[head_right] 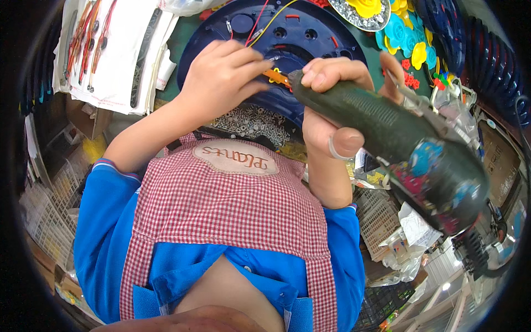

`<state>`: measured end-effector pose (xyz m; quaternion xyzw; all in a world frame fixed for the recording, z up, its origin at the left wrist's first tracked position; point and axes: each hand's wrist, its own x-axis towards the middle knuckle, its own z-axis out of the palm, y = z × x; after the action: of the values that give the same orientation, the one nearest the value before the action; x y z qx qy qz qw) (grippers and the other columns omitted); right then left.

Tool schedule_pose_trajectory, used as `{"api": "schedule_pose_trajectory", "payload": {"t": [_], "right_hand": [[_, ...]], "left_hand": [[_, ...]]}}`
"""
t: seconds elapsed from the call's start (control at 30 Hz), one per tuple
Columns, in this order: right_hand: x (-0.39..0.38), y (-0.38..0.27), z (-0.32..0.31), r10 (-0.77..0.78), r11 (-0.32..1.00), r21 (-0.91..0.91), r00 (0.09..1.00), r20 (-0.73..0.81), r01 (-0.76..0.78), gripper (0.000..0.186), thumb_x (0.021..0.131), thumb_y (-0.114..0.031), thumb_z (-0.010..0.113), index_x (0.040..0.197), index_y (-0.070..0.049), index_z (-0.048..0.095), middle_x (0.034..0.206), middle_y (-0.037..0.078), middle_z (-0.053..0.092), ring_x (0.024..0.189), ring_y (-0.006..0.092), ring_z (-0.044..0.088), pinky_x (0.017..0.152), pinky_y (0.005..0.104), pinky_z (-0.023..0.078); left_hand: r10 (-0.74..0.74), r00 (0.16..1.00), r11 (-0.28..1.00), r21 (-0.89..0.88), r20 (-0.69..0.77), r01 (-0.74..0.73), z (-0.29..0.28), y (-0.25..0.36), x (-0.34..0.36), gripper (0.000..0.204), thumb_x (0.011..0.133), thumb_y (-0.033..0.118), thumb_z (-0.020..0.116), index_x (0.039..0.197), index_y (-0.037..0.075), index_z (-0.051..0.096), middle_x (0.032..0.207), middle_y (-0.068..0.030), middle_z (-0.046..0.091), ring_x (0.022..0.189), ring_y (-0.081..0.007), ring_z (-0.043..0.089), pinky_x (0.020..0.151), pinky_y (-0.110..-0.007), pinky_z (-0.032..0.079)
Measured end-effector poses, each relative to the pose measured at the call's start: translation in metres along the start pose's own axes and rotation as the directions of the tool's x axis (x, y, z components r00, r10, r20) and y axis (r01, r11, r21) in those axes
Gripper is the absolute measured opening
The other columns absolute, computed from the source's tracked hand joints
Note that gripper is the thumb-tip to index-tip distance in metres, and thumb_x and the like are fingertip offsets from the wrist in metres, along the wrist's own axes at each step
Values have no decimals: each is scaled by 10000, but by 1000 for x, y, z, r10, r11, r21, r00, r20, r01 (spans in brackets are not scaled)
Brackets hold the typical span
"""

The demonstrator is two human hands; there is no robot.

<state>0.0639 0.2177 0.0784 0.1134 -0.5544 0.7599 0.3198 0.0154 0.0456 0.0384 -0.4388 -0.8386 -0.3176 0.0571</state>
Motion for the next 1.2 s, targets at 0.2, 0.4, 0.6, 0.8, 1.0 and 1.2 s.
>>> {"api": "schedule_pose_trajectory", "payload": {"t": [0.2,0.4,0.6,0.8,1.0,1.2], "right_hand": [[-6,10,14,179,981,-74,984,-25,-180,977,786,-579,742,1355,52,260,761,150,603,678,242,616,657,368,557],[-10,18,19,253,954,-179,966,53,-240,979,786,-636,704,1411,-17,275,786,116,593,709,222,593,703,393,519],[-3,27,1,297,945,-222,917,266,-241,1010,814,-668,659,1484,-47,229,803,106,591,731,213,573,723,404,495],[9,18,4,143,988,40,985,92,-147,1035,799,-672,670,1475,-25,228,785,107,596,700,205,587,698,386,515],[12,17,13,137,990,9,985,104,-138,1031,791,-658,693,1449,-4,243,778,116,601,697,206,594,683,384,525],[13,22,22,147,986,59,981,126,-155,1026,795,-664,683,1451,-12,238,785,107,599,702,204,594,693,384,520]], "left_hand": [[-54,983,998,31,173,50,-2,4,-21,557,665,426,790,1108,99,710,1162,-64,594,1070,-225,557,849,-355,465],[-24,996,1000,3,81,24,1,2,-24,515,633,414,806,1021,83,734,1090,-29,577,1008,-182,528,806,-319,433],[-28,994,1000,-10,105,29,0,1,-24,481,647,407,801,1008,96,737,1097,-43,588,1023,-195,537,824,-331,446],[94,984,976,208,-149,-62,-25,-47,1,159,763,260,730,755,111,676,708,-34,625,657,-226,600,625,-348,479],[-352,936,871,372,20,320,-53,-124,69,159,813,178,672,859,29,698,816,-171,676,855,-336,640,726,-437,510],[-350,936,887,332,32,320,-38,-137,79,168,764,209,692,796,46,714,799,-179,676,826,-342,656,721,-476,507]]}}
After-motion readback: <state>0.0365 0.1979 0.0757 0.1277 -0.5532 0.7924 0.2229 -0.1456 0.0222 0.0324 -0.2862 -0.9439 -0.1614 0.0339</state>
